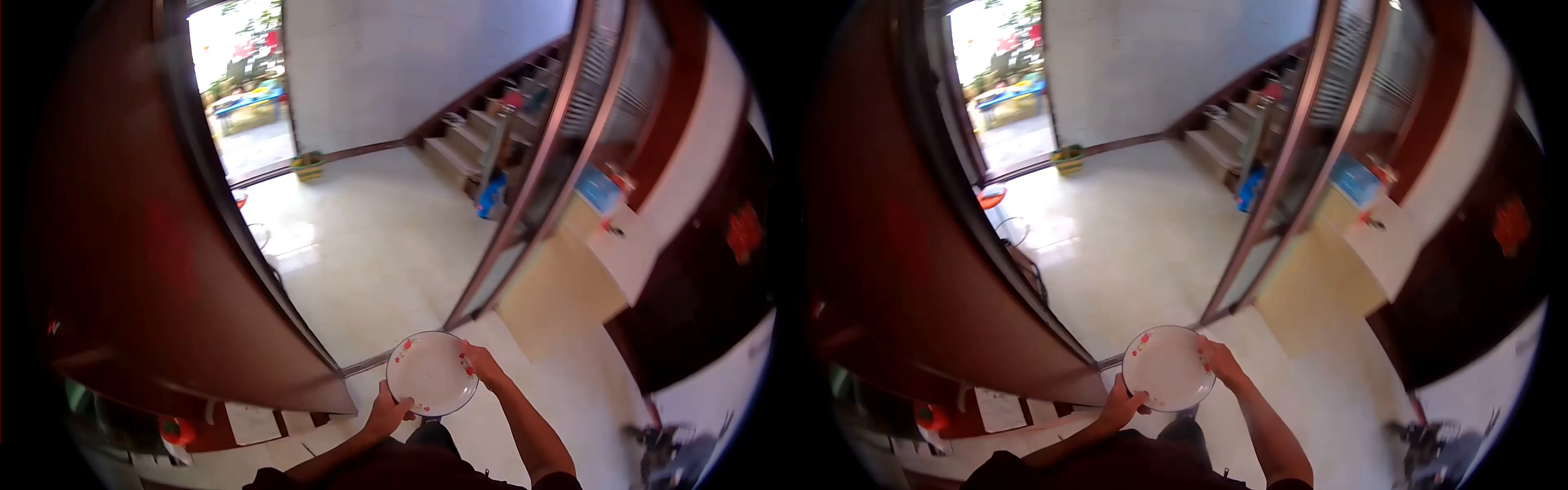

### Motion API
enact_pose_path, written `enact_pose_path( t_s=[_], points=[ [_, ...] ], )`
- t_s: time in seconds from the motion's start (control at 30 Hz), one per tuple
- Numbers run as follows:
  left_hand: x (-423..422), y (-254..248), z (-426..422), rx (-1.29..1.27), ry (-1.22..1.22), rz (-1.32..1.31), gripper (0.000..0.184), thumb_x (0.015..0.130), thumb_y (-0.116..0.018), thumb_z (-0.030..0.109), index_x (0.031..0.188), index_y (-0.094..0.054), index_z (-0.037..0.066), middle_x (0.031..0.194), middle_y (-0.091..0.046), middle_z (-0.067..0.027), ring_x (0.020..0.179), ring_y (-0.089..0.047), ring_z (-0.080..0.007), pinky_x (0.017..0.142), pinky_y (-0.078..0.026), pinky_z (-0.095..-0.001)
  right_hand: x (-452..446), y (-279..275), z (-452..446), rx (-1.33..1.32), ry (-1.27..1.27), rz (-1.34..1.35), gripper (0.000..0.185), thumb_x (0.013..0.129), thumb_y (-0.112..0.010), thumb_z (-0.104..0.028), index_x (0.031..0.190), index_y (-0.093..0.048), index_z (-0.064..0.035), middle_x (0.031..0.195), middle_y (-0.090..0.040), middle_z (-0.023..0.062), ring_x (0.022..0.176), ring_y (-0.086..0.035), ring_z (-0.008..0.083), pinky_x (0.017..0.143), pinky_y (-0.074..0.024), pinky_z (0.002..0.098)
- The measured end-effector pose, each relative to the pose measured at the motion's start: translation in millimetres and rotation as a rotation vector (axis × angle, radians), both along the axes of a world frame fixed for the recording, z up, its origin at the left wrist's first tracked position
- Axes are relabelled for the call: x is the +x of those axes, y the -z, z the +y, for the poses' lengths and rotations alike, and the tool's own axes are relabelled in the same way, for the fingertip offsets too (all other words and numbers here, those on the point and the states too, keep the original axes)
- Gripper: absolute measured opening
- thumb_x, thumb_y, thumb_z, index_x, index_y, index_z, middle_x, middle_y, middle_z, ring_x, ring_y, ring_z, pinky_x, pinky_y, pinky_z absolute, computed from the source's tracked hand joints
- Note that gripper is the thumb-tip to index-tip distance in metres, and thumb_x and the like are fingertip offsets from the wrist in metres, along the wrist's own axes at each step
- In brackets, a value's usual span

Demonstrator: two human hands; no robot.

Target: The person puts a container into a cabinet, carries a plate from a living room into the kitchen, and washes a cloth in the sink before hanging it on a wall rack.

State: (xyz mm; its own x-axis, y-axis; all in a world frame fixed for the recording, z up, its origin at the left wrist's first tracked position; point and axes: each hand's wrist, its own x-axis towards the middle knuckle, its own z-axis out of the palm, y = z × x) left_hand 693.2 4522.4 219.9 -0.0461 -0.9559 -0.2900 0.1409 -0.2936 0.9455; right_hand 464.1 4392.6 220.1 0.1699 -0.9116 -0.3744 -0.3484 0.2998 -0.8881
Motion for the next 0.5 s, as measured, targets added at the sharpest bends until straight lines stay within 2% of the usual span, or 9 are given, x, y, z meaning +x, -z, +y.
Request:
enact_pose_path(
  t_s=[0.07, 0.13, 0.3, 0.37, 0.47, 0.5],
  points=[
    [-6, 0, -31, 0.025, -0.114, -0.005, 0.039, 0.082, -0.057, 0.005, 0.111, -0.031, -0.003, 0.097, -0.058, -0.0177, 0.068, -0.065, -0.0223, 0.055, -0.057, -0.0318, 5, 9, -56, 0.043, -0.103, -0.039, 0.060, 0.093, -0.040, -0.056, 0.092, -0.061, 0.0005, 0.078, -0.059, 0.0068, 0.061, -0.047, 0.0141, 0.056, -0.0415, 0.0272],
    [-13, 0, -64, 0.025, -0.256, 0.025, 0.040, 0.082, -0.055, 0.003, 0.113, -0.031, -0.002, 0.101, -0.055, -0.0182, 0.069, -0.065, -0.0232, 0.056, -0.057, -0.0319, 30, -8, -104, 0.048, -0.197, -0.051, 0.059, 0.094, -0.041, -0.055, 0.096, -0.061, 0.0007, 0.082, -0.059, 0.0059, 0.066, -0.050, 0.0145, 0.060, -0.0430, 0.0282],
    [3, -19, -118, -0.009, -0.597, 0.004, 0.046, 0.079, -0.054, -0.001, 0.119, -0.031, -0.002, 0.106, -0.053, -0.0181, 0.085, -0.062, -0.0244, 0.060, -0.059, -0.0336, 105, -3, -209, 0.080, -0.513, -0.067, 0.063, 0.093, -0.040, -0.058, 0.100, -0.060, 0.0006, 0.087, -0.059, 0.0060, 0.070, -0.052, 0.0158, 0.066, -0.0451, 0.0297],
    [9, -24, -139, -0.014, -0.715, -0.063, 0.047, 0.078, -0.054, -0.001, 0.119, -0.032, -0.002, 0.107, -0.053, -0.0183, 0.089, -0.061, -0.0251, 0.064, -0.058, -0.0342, 142, 7, -237, -0.009, -0.572, -0.113, 0.064, 0.093, -0.039, -0.059, 0.097, -0.061, 0.0016, 0.086, -0.060, 0.0074, 0.071, -0.053, 0.0161, 0.063, -0.0458, 0.0296],
    [21, 9, -156, 0.028, -0.841, -0.229, 0.050, 0.076, -0.055, -0.001, 0.120, -0.032, -0.003, 0.109, -0.052, -0.0192, 0.093, -0.059, -0.0268, 0.070, -0.056, -0.0350, 180, 32, -269, -0.161, -0.723, -0.134, 0.064, 0.093, -0.041, -0.057, 0.092, -0.062, 0.0025, 0.083, -0.060, 0.0087, 0.068, -0.053, 0.0158, 0.058, -0.0459, 0.0292],
    [22, 8, -166, 0.041, -0.893, -0.200, 0.051, 0.075, -0.055, 0.000, 0.121, -0.032, -0.004, 0.110, -0.052, -0.0196, 0.096, -0.058, -0.0269, 0.074, -0.054, -0.0355, 190, 37, -279, -0.180, -0.780, -0.128, 0.063, 0.093, -0.041, -0.056, 0.092, -0.062, 0.0028, 0.082, -0.060, 0.0088, 0.066, -0.053, 0.0159, 0.058, -0.0459, 0.0293]
  ],
)
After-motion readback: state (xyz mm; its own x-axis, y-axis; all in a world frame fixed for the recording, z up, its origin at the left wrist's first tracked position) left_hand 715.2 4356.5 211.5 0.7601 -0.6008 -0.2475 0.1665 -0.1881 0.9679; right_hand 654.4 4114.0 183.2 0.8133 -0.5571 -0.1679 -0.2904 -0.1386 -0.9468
